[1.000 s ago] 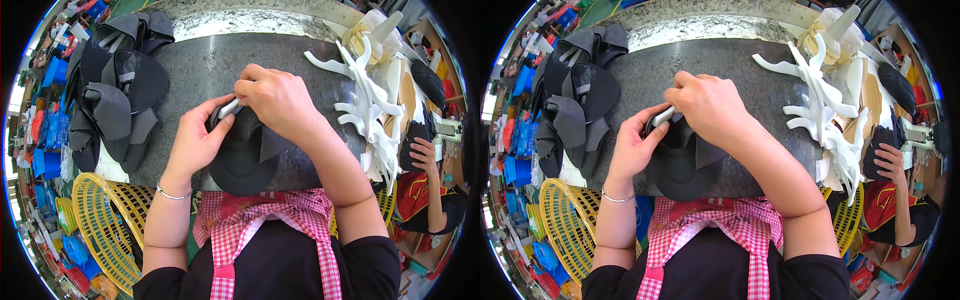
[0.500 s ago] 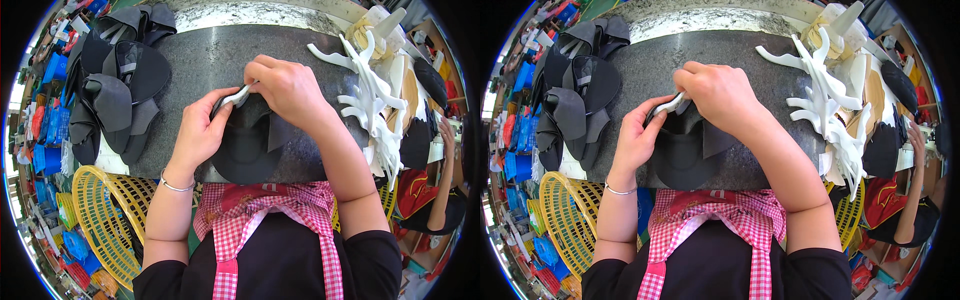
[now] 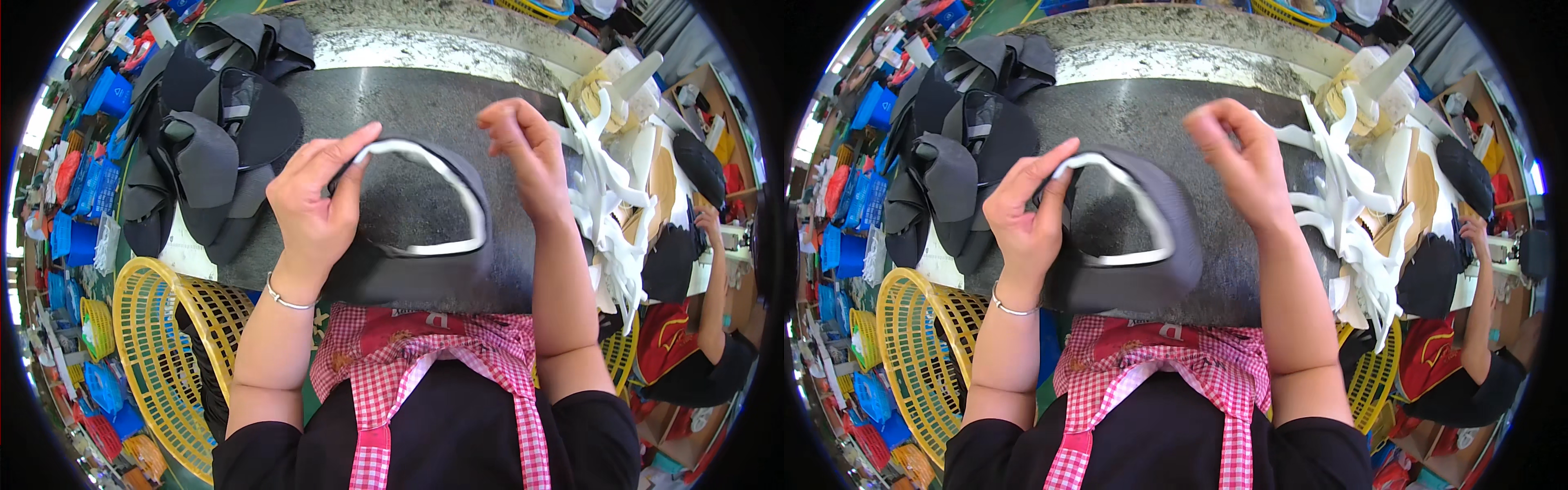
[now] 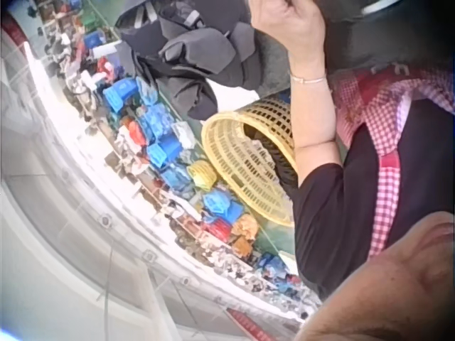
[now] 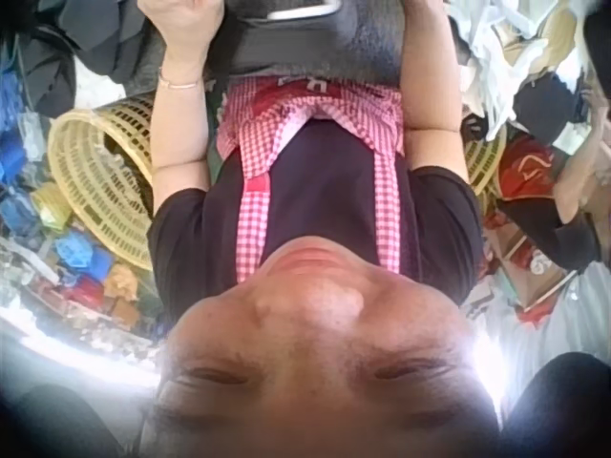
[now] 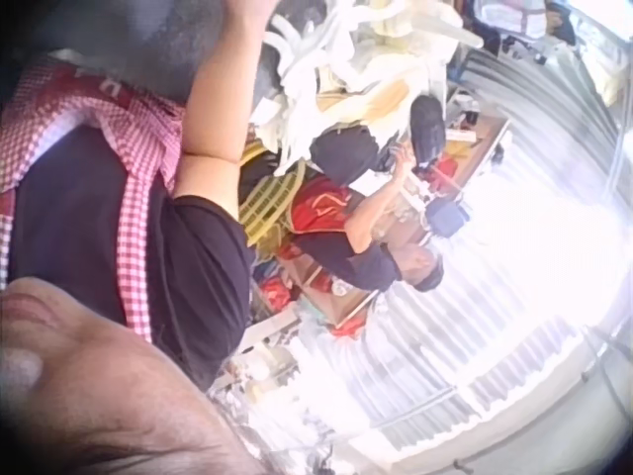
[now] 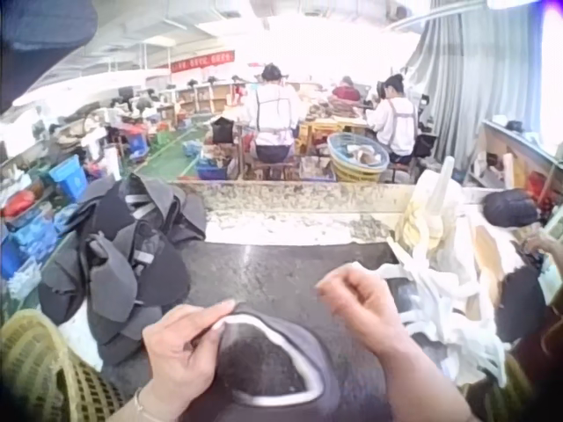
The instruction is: Inserting white foam liners into black shoe upper components in a factory setting.
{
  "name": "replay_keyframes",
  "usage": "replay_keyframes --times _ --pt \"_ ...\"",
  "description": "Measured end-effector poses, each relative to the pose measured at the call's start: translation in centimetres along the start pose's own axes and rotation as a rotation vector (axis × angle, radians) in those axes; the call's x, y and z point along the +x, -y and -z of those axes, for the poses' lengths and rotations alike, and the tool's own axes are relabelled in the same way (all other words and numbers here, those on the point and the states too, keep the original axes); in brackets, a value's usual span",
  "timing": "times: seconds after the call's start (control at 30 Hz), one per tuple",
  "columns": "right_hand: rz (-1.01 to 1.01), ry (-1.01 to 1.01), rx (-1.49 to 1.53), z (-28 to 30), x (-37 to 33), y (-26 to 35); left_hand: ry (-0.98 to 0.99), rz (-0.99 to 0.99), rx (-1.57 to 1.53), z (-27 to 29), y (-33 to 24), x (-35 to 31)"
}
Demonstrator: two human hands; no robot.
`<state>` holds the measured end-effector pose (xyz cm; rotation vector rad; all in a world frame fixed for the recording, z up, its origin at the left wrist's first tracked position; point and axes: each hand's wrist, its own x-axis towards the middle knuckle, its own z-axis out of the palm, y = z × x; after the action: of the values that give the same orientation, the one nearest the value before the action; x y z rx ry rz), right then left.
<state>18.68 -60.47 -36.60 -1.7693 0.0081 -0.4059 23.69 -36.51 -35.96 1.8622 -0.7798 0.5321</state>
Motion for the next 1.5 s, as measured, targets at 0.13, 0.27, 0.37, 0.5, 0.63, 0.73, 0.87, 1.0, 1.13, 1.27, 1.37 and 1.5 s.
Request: replay_keyframes --times 0.13,0.27,0.37,0.5,0.63,0.73,0.87,1.0,1.13,1.27,1.37,1.5 --pt "-0.417 0.599 1.086 -1.7 -2.9 -2.6 -0.045 -0.042 -0.244 -1.7 -0.4 2.2" --pt "-0.305 0.339 1.487 -4.8 -2.1 1.8 0.185 -0.077 -0.372 -2.7 2.7 2.9" --pt "-0.093 0.097 1.012 -4.4 0.3 4.2 -0.051 0.246 -0.607 -0.3 3.3 4.0" --pt "0.075 0.031 0.721 -8.1 1.9 1.8 -0.090 -0.063 -0.213 0.1 -2.3 1.3" --pt "-0.303 -0.049 1.190 -9.3 -0.7 1.7 -0.186 -0.131 0.058 -4.3 -0.7 -1.0" --pt "-0.016 0.154 1.108 -8.3 -1.5 0.1 -0.240 -0.120 -0.136 -6.8 -0.1 -2.9" --pt "-0.104 0.155 1.080 -8.4 -2.0 -1.0 -0.293 -0.031 -0.136 -6.6 -1.4 -3.2" --pt "-0.180 0.020 0.724 -7.7 -1.5 -2.4 -0.234 0.376 -0.461 -5.9 -0.8 -2.6" --pt "-0.315 0.003 0.400 -4.6 -3.1 -0.8 -0.130 0.838 -0.878 -5.0 3.4 -2.1" --pt "-0.235 -0.007 0.436 -4.3 -4.9 -2.0 -0.029 0.840 -0.795 -5.0 2.7 -2.5" --pt "-0.220 -0.046 0.520 -3.6 -5.4 -0.8 0.090 0.515 -0.711 -5.3 0.7 -3.5" --pt "-0.172 -0.036 0.494 -3.6 -6.6 -1.5 0.099 0.697 -1.143 -6.3 2.2 -3.0"
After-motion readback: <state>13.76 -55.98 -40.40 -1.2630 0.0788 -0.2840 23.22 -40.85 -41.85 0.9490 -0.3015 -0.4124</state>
